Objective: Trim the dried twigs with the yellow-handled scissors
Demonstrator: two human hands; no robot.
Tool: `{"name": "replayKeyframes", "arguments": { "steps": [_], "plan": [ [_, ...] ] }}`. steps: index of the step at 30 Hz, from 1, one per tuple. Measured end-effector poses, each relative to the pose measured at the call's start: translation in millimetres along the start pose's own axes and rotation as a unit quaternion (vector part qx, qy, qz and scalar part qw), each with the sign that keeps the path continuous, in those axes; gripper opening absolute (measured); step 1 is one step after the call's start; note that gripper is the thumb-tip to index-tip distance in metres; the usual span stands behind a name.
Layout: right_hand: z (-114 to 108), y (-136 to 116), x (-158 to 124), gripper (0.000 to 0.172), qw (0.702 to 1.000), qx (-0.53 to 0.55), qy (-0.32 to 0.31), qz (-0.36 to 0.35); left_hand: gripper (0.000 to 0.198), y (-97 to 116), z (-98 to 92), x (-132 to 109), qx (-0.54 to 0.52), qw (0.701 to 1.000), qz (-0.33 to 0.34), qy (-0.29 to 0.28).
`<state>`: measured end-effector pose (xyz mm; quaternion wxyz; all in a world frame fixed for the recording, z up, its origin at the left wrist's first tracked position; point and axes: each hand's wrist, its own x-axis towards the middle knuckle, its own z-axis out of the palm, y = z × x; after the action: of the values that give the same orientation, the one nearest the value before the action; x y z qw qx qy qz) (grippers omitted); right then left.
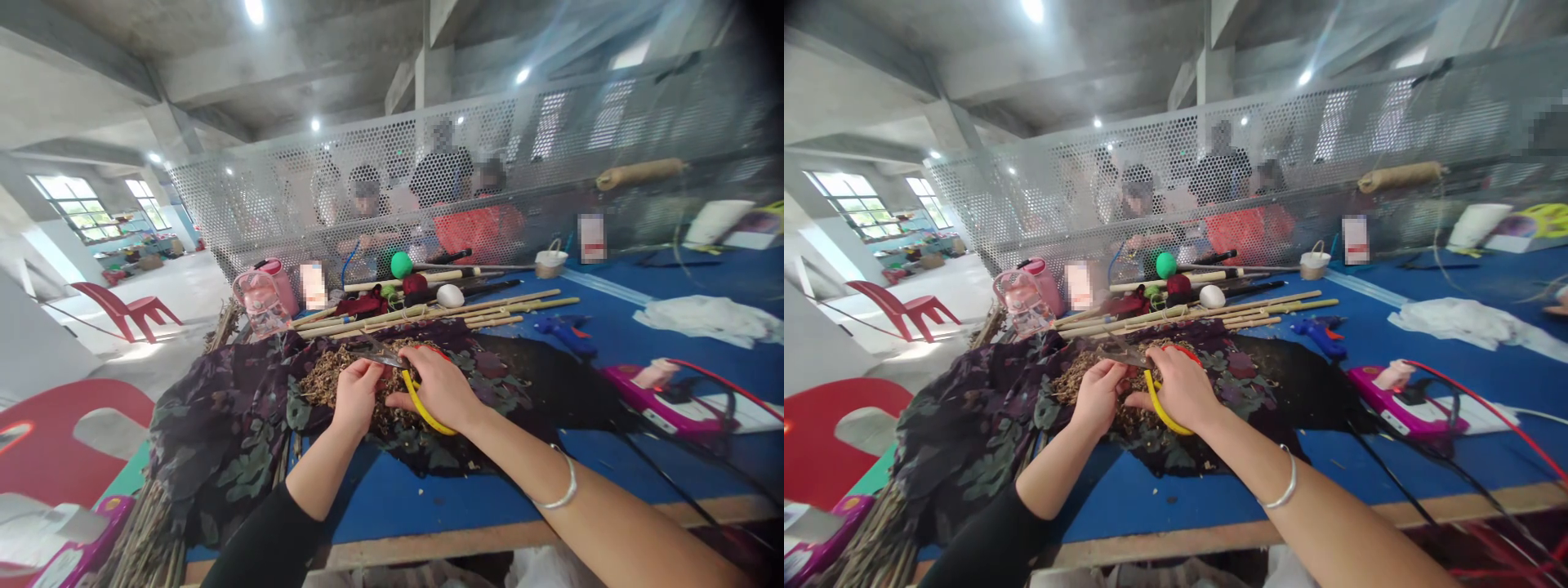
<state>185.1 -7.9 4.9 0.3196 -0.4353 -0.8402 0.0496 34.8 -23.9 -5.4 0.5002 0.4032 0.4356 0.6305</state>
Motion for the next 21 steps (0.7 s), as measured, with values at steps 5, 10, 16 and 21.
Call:
{"name": "replayKeyframes", "arguments": {
  "steps": [5, 10, 16, 21],
  "plan": [
    [1.6, 0.2, 0.4, 0.064, 1.0, -0.004, 0.009, -0.021, 0.023, -1.5, 4.1, -3.2, -0.038, 0.999, -0.011, 0.004],
    [3.2, 1.9, 1.4, 0.066, 0.999, 0.003, 0.019, -0.037, 0.024, -1.6, 6.8, -5.8, -0.057, 0.998, -0.021, 0.006],
    [1.4, 0.6, 0.3, 0.065, 0.999, 0.019, 0.012, -0.026, 0.025, 1.9, 7.6, -7.7, -0.051, 0.998, -0.024, 0.007],
    [1.6, 1.1, -1.1, 0.062, 1.0, 0.025, -0.005, 0.002, 0.025, 5.5, 8.6, -8.7, -0.061, 0.998, -0.016, 0.009]
  ]
}}
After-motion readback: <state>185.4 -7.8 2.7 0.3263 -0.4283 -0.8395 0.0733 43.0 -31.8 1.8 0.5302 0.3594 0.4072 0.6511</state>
